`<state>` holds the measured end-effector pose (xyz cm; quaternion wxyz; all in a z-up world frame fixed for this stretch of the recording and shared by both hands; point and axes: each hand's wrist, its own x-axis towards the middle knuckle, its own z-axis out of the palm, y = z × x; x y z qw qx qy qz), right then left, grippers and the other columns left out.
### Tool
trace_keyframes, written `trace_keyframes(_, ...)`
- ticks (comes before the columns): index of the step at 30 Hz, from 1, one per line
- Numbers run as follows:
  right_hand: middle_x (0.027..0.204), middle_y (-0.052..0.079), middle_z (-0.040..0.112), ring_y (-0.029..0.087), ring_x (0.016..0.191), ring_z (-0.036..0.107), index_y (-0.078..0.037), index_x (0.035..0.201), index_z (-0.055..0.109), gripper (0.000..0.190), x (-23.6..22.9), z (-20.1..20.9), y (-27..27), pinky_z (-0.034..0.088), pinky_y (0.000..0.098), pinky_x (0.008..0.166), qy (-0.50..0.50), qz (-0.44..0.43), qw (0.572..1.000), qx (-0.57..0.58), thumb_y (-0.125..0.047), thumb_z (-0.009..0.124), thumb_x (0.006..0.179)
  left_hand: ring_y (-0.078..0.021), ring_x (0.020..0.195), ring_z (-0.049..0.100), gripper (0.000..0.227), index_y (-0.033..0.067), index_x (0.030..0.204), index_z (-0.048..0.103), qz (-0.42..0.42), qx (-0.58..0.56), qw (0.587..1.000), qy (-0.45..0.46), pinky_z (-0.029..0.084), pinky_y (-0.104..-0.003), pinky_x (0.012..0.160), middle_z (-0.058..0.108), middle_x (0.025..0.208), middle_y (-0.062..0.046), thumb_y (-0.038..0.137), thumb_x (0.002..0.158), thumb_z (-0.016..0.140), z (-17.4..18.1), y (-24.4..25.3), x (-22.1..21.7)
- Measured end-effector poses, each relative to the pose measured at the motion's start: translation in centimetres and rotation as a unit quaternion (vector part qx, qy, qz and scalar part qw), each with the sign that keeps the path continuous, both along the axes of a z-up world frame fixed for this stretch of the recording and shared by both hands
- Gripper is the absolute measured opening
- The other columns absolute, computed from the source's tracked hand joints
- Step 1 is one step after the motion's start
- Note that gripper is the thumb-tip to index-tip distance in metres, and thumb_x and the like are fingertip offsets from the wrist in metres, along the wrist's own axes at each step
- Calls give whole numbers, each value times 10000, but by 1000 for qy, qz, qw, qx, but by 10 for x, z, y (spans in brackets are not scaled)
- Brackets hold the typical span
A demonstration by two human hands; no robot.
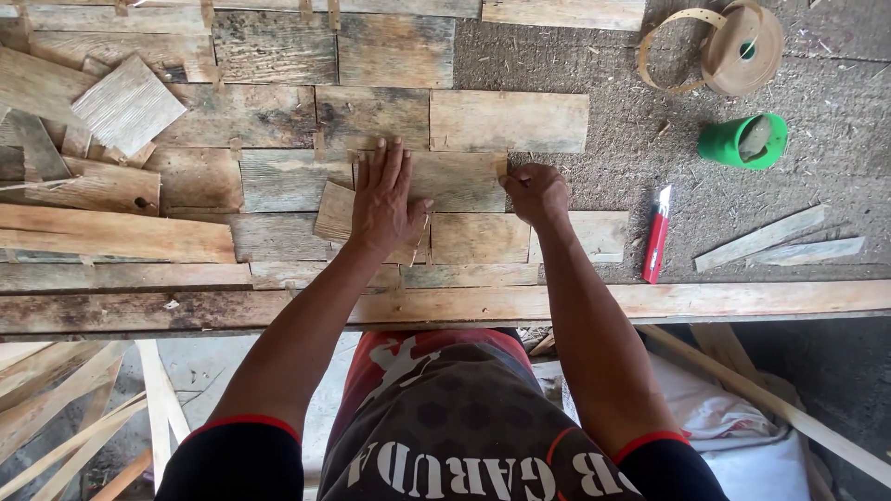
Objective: The recorder is fitting small wooden panels into a larger pattern on a workbench, using a utility knife to trim edges and adhesive tape to secure pieces.
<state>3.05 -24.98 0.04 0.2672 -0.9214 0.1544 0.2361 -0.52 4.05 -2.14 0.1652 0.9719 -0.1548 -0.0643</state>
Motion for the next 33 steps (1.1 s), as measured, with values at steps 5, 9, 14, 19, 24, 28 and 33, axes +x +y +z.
trace_keyframes(5,898,64,779,197,770,725,-147,934,804,277,1,4,5,595,399,735,57,0,998,-20,-419,755,928,-335,1597,23,943,27,1641,262,-20,11,998,54,70,-529,1299,81,1733,-140,703,1006,434,-3,4,-2)
trace_keyframes(9,873,75,778,196,774,722,-140,934,807,274,-1,2,5,588,399,755,48,-4,999,-24,-410,770,917,-335,1598,30,935,28,1643,260,-22,12,998,51,70,-526,1299,84,1733,-140,696,1014,435,-1,4,-3)
trace_keyframes(14,883,76,775,209,727,727,-141,958,797,279,0,3,7,606,401,693,71,11,997,-35,-412,731,956,-323,1602,35,945,18,1644,246,-23,-7,999,46,67,-512,1306,73,1735,-129,683,1010,471,1,6,-3)
trace_keyframes(19,900,77,774,210,736,739,-143,949,797,266,0,-1,7,611,398,693,60,16,997,-35,-402,739,939,-341,1593,33,939,20,1630,236,-25,25,996,78,67,-518,1291,63,1728,-146,661,988,482,17,1,3)
trace_keyframes(24,877,92,781,232,753,747,-126,930,794,263,-6,-11,5,605,404,747,32,21,999,-31,-385,754,938,-348,1584,1,953,36,1642,139,-45,101,981,160,42,-522,1292,0,1712,-174,598,976,526,32,-11,16)
trace_keyframes(28,874,91,784,234,753,740,-112,887,796,257,-8,-17,3,600,417,760,-21,30,999,-19,-366,763,913,-380,1579,-19,862,174,1672,92,-120,97,979,133,37,-523,1278,-41,1739,-113,364,999,595,30,-17,22)
trace_keyframes(33,1030,85,797,213,857,782,-113,1100,753,347,-13,-24,3,631,422,840,58,-33,998,-9,-416,727,933,-370,1579,-46,868,174,1656,50,-149,122,968,163,28,-541,1281,-57,1731,-47,376,997,577,28,-19,30)
